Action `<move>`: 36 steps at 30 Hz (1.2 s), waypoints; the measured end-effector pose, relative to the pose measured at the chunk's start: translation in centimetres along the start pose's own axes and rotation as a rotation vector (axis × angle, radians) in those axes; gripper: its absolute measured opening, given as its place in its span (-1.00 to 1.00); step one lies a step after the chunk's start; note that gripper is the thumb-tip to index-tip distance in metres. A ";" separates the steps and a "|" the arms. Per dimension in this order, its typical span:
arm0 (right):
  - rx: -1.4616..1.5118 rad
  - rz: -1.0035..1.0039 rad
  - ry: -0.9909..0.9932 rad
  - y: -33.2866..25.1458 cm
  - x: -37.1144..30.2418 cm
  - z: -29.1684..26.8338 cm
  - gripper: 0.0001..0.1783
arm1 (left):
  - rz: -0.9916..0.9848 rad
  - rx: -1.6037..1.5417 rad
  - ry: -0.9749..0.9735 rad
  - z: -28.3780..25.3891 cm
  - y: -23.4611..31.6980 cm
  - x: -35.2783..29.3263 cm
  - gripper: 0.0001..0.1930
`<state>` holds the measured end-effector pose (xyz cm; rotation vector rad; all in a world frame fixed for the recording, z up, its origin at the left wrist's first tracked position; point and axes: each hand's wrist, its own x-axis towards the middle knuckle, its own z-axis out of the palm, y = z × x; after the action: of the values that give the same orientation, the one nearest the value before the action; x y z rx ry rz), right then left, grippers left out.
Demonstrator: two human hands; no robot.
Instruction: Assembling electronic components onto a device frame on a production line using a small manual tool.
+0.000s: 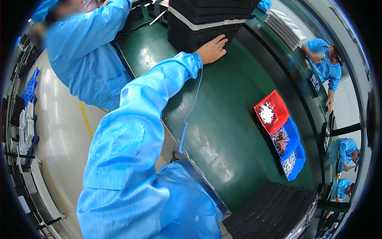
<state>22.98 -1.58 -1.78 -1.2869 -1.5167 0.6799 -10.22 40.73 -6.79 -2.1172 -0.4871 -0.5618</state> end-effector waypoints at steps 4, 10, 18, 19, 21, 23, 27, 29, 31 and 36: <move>-0.040 -0.017 -0.051 -0.3 -0.1 0.8 -0.56 | -0.027 0.011 -0.025 1.0 -0.7 -0.1 -0.81; -0.089 -0.025 -0.086 -0.6 -2.3 1.9 -0.56 | -0.012 0.019 -0.033 1.3 -1.6 -0.6 -0.81; -0.236 0.113 0.033 -3.8 -13.1 1.2 -0.56 | -0.182 -0.229 0.113 -2.9 -0.6 -1.4 -0.83; -0.263 0.139 0.056 -4.4 -14.7 1.0 -0.56 | -0.215 -0.315 0.106 -6.8 1.0 -1.2 -0.87; -0.299 0.168 0.080 -5.1 -16.5 1.4 -0.56 | -0.391 -0.737 0.144 -14.4 5.7 -1.8 -0.83; -0.331 0.184 0.088 -5.4 -17.2 2.3 -0.56 | -0.625 -1.233 -0.013 -21.9 11.1 -4.1 -0.83; -0.338 0.167 0.053 -5.4 -16.9 5.0 -0.56 | -0.805 -1.937 -0.193 -34.8 17.9 -10.5 -0.95; -0.342 0.164 0.030 -5.6 -16.8 6.9 -0.56 | -0.871 -2.065 -0.246 -38.7 20.1 -12.5 -0.90; -0.329 0.153 0.001 -5.7 -16.4 8.8 -0.56 | -1.020 -2.136 -0.173 -41.0 21.5 -13.9 -0.94; -0.303 0.103 -0.067 -5.9 -14.0 13.1 -0.56 | -1.360 -1.798 -0.037 -39.1 24.8 -20.2 -0.86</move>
<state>7.82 -14.17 -5.65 -1.5927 -1.6632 0.5781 -22.05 -7.93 -13.63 -2.9676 -2.0211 -2.3858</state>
